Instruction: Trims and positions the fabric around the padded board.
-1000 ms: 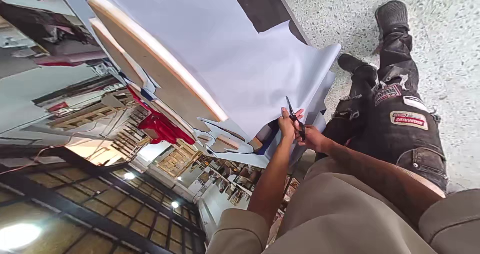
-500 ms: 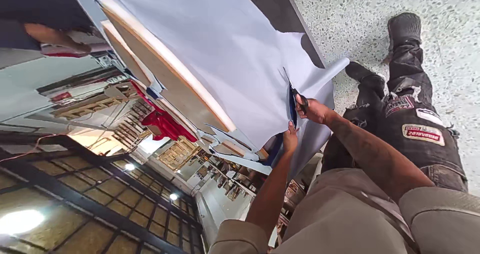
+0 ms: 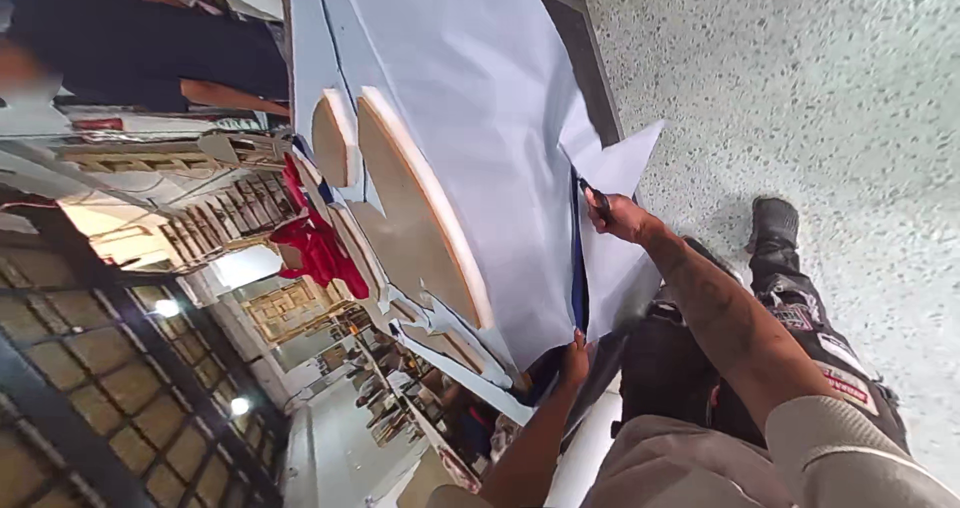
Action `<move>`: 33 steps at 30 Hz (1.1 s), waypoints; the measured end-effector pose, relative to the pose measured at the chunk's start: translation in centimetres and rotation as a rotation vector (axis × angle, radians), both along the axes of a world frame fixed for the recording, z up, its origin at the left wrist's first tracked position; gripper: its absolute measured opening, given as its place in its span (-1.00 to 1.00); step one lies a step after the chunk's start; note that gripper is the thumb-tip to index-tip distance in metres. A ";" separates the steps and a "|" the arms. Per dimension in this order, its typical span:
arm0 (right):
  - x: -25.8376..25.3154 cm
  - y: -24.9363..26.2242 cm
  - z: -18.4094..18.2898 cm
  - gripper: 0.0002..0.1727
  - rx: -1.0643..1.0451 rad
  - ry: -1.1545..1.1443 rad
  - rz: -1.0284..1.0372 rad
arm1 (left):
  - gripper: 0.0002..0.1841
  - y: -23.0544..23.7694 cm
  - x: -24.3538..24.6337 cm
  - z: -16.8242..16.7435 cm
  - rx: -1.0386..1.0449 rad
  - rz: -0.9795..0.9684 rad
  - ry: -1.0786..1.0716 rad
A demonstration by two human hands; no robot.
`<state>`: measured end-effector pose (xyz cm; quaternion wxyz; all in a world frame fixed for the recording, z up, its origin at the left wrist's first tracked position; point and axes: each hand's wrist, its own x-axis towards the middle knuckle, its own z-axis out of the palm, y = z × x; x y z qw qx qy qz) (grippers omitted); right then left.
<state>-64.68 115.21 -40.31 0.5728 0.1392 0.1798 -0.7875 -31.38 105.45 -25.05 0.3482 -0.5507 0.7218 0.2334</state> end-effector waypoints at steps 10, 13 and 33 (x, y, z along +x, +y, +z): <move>-6.2 0.3 1.1 -0.55 0.112 0.186 0.278 | -0.45 1.9 -4.8 5.6 0.243 -0.110 -0.303; -9.2 -1.8 -0.2 -0.72 0.115 0.207 0.216 | -0.49 0.9 -7.6 4.9 0.303 -0.092 -0.347; -17.7 6.3 2.8 -0.75 0.090 0.216 0.453 | -0.09 1.9 -45.9 -3.8 0.451 1.197 0.726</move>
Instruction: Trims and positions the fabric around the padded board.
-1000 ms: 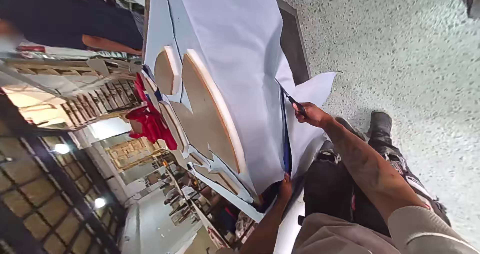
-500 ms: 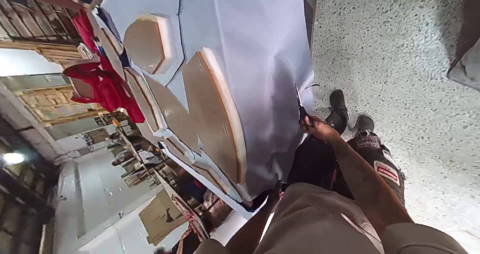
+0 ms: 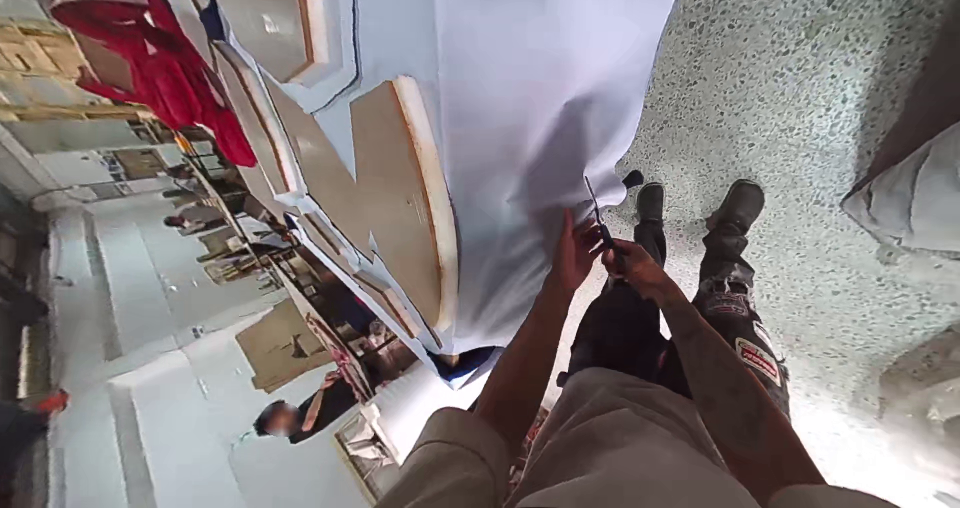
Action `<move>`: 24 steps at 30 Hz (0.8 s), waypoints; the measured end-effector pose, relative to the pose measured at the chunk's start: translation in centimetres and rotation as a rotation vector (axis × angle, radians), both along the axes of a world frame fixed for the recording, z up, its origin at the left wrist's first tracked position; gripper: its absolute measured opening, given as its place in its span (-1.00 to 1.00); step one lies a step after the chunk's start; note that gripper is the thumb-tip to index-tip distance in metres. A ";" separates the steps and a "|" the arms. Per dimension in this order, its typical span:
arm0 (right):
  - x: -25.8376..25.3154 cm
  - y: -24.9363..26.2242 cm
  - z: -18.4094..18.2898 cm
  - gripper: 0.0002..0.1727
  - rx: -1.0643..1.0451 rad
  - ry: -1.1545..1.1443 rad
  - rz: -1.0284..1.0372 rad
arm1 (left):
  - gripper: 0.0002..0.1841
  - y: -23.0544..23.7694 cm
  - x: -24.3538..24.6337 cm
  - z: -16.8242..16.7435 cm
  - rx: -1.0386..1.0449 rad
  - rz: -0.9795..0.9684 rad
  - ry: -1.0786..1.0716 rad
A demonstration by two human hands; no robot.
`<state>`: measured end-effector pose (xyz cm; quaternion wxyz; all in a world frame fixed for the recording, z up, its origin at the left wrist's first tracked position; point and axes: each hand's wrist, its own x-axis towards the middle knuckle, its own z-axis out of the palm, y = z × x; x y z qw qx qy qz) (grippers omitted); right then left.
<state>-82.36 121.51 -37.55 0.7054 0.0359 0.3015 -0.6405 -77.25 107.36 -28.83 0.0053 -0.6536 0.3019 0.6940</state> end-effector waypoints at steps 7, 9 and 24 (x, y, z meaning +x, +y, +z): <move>-2.1 2.7 1.6 -0.74 -0.038 -0.086 0.235 | -0.53 3.7 -3.0 0.4 -0.387 0.381 -0.045; -2.1 2.4 2.2 -0.73 -0.041 -0.081 0.227 | -0.59 5.1 -3.3 0.7 -0.485 0.327 -0.089; -2.2 2.5 5.9 -0.62 0.104 -0.197 0.098 | -0.60 5.1 -1.8 -0.5 -0.412 -0.018 0.192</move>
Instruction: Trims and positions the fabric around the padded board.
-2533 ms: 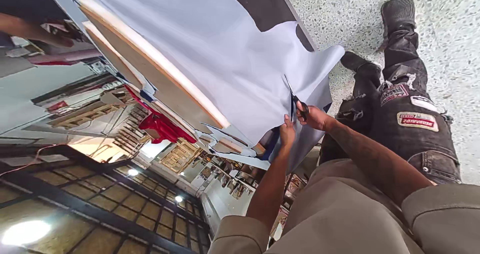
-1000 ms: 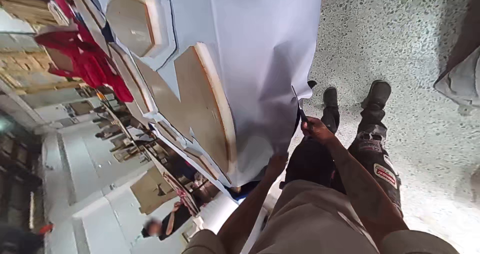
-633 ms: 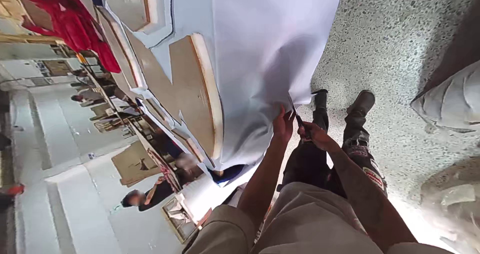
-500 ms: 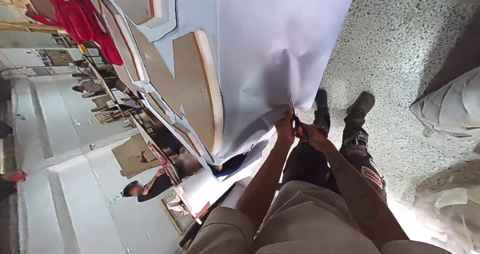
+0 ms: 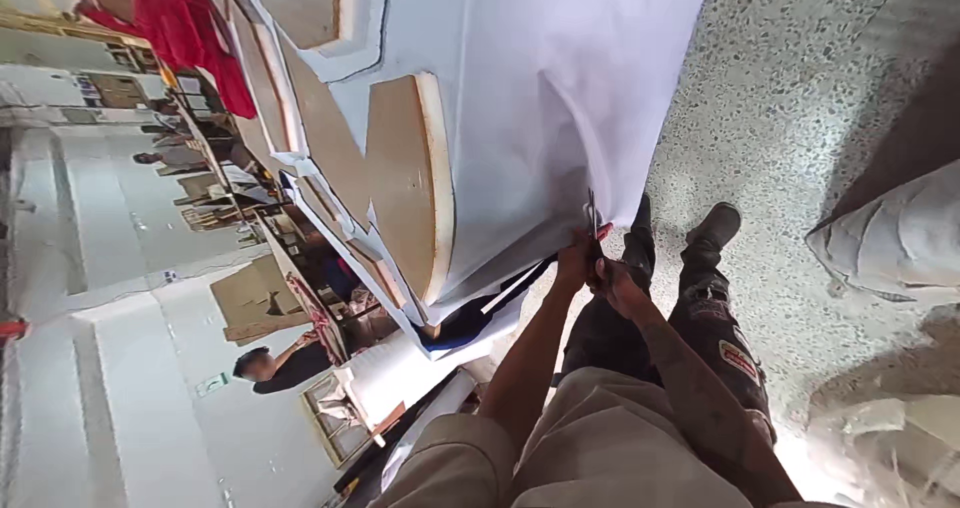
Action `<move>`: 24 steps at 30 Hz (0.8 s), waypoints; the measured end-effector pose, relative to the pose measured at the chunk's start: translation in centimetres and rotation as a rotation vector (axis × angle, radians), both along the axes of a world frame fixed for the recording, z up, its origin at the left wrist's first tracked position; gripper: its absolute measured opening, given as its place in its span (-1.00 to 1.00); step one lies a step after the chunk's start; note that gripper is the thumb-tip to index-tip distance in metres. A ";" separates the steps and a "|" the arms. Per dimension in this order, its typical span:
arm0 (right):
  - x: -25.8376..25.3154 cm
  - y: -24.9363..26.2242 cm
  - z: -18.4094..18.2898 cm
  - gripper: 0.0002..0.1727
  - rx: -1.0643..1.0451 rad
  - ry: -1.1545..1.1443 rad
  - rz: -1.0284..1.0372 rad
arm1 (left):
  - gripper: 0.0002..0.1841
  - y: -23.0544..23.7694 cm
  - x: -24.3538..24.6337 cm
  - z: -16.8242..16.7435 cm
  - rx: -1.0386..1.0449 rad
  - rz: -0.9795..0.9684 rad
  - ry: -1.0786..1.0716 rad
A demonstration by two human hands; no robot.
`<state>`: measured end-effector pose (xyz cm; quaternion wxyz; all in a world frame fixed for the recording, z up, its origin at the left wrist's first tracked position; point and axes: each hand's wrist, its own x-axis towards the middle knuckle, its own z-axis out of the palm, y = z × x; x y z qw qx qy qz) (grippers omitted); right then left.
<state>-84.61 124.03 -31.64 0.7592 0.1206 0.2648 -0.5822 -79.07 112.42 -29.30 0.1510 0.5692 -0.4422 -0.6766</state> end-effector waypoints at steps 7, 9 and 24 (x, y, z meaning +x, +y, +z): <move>0.7 0.1 -0.5 -0.79 -0.010 0.061 -0.107 | -0.64 -0.9 2.4 0.6 -0.084 -0.207 -0.376; 0.0 -0.5 0.2 -0.68 0.015 0.055 -0.167 | -0.61 -0.3 2.4 1.4 -0.082 -0.305 -0.517; -14.2 -11.6 4.3 -0.31 -0.089 0.447 -0.211 | -0.66 -1.5 6.0 -0.1 0.069 -0.347 -0.390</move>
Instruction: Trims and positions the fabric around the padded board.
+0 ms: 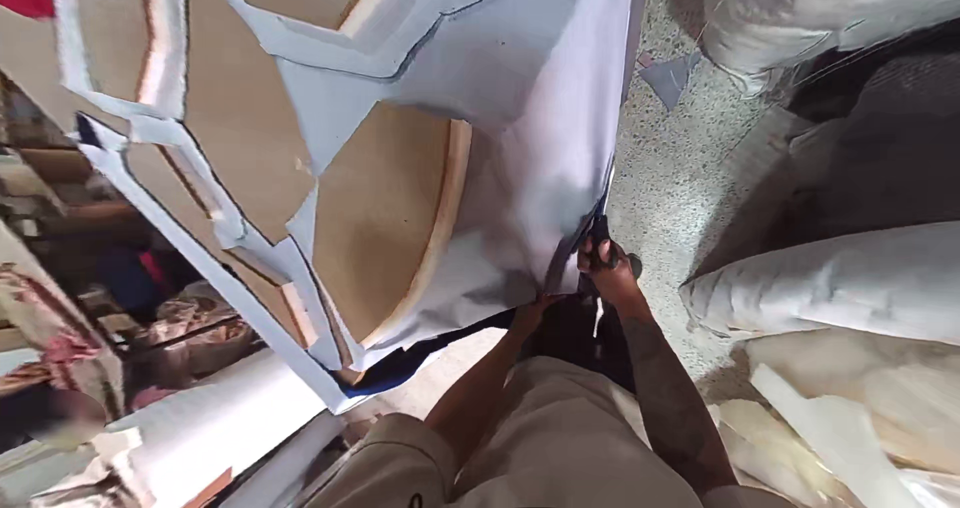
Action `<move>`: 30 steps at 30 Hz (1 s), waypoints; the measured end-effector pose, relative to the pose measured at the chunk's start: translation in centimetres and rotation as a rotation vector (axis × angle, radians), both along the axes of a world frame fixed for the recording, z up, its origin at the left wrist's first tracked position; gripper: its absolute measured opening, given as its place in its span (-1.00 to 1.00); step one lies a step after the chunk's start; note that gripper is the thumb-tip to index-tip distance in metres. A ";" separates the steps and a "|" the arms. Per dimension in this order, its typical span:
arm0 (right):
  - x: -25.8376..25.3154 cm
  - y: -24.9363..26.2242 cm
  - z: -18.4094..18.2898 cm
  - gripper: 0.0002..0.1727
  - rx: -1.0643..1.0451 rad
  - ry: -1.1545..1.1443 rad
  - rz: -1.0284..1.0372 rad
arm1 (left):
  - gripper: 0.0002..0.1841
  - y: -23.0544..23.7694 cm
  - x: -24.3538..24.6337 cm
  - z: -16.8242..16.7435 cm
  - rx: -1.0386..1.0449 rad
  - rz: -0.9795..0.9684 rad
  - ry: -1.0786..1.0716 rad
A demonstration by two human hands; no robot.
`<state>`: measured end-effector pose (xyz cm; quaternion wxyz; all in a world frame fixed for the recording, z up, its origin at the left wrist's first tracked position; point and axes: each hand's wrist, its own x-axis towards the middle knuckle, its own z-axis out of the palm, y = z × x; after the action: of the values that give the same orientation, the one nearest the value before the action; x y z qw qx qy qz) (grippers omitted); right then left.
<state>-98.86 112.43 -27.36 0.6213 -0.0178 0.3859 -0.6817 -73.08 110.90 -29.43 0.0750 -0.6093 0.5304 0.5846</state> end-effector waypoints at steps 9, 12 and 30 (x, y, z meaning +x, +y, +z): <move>-8.3 -3.7 3.6 -0.30 -0.009 -0.025 0.023 | -0.43 -1.5 -1.6 1.3 0.003 0.082 -0.101; -9.1 -4.7 4.1 -0.42 -0.048 -0.086 -0.012 | -0.39 -1.1 -2.5 0.8 -0.001 0.103 -0.149; -22.3 -12.5 7.9 -0.51 0.045 -0.114 0.117 | -0.57 0.3 -9.2 -0.6 -0.046 0.806 -0.164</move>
<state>-121.16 99.94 -19.41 0.6814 0.0122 0.3634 -0.6352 -82.30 111.22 -29.99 -0.1315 -0.8144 0.2547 0.5045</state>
